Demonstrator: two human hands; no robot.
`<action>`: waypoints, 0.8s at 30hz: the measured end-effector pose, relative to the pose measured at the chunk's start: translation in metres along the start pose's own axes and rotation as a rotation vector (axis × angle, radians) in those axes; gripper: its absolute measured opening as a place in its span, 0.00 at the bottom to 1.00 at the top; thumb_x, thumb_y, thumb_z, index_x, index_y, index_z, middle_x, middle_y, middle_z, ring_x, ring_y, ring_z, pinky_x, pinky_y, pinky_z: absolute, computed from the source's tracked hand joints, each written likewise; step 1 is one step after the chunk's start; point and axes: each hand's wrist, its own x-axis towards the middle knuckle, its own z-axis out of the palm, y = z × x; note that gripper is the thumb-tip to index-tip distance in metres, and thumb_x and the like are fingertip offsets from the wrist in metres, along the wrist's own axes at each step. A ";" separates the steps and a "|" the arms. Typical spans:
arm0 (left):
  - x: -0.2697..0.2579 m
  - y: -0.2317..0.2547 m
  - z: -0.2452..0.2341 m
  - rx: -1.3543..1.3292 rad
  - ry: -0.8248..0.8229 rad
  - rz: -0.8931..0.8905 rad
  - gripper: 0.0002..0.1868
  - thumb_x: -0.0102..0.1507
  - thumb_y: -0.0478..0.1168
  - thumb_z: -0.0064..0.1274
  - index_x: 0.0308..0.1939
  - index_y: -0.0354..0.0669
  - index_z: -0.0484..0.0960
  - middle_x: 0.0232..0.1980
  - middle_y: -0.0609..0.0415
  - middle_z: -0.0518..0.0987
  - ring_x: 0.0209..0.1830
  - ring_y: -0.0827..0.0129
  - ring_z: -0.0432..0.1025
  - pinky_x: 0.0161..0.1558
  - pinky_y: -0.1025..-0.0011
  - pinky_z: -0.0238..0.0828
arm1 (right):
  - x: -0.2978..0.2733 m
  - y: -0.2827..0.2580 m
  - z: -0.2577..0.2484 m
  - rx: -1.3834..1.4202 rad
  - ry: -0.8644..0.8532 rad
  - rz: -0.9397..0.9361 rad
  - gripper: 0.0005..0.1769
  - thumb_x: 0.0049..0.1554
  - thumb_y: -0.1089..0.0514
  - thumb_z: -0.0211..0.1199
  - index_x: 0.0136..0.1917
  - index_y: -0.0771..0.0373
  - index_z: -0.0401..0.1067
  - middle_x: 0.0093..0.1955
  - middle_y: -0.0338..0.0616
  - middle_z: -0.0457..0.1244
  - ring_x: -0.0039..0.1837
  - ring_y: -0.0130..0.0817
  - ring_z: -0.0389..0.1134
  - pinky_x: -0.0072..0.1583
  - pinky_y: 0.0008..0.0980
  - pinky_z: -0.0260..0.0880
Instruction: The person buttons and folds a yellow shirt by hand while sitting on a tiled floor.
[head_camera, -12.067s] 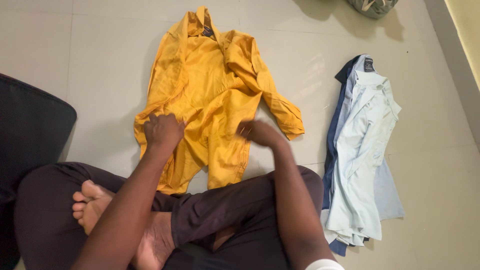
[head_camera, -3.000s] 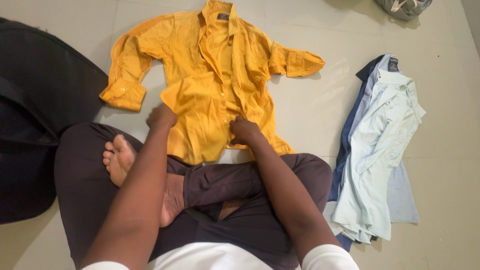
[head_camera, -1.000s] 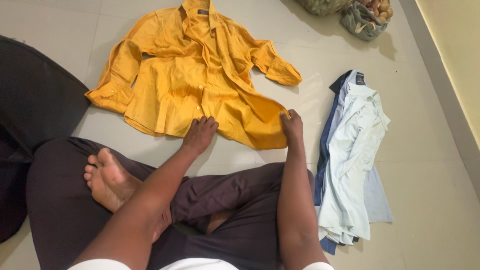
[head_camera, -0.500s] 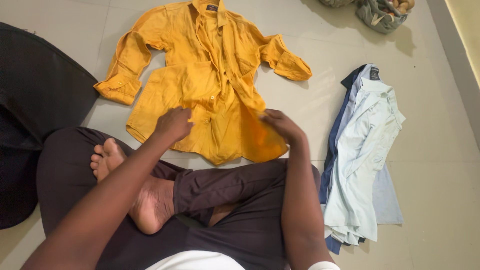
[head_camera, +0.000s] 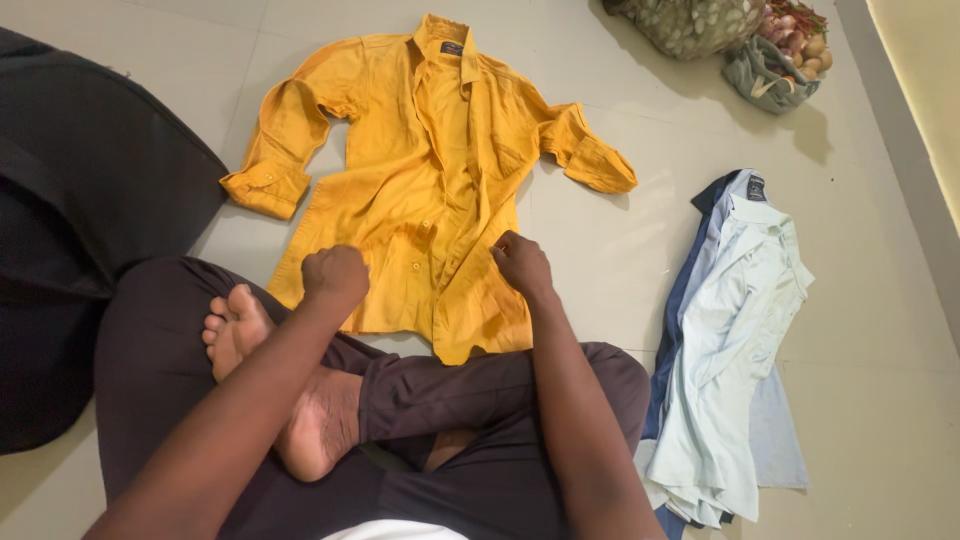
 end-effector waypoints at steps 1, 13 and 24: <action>0.001 0.006 -0.005 -0.020 0.111 0.031 0.18 0.66 0.53 0.55 0.48 0.44 0.84 0.47 0.47 0.84 0.53 0.53 0.78 0.51 0.56 0.73 | 0.002 -0.001 -0.001 0.050 0.017 0.004 0.12 0.57 0.48 0.64 0.50 0.56 0.76 0.46 0.46 0.71 0.49 0.45 0.72 0.51 0.43 0.71; 0.221 0.140 0.044 -1.064 0.276 0.130 0.17 0.59 0.48 0.60 0.39 0.38 0.79 0.37 0.47 0.82 0.41 0.51 0.79 0.46 0.58 0.74 | 0.041 -0.012 0.050 -0.173 -0.267 0.083 0.22 0.62 0.40 0.57 0.58 0.57 0.63 0.57 0.49 0.67 0.58 0.52 0.69 0.56 0.52 0.68; 0.488 0.201 0.054 -0.982 0.550 -0.307 0.22 0.63 0.48 0.55 0.53 0.35 0.71 0.51 0.36 0.81 0.51 0.41 0.77 0.51 0.52 0.74 | 0.057 -0.004 0.014 -0.060 -0.596 -0.066 0.14 0.60 0.42 0.56 0.50 0.52 0.68 0.53 0.40 0.68 0.57 0.45 0.69 0.53 0.48 0.68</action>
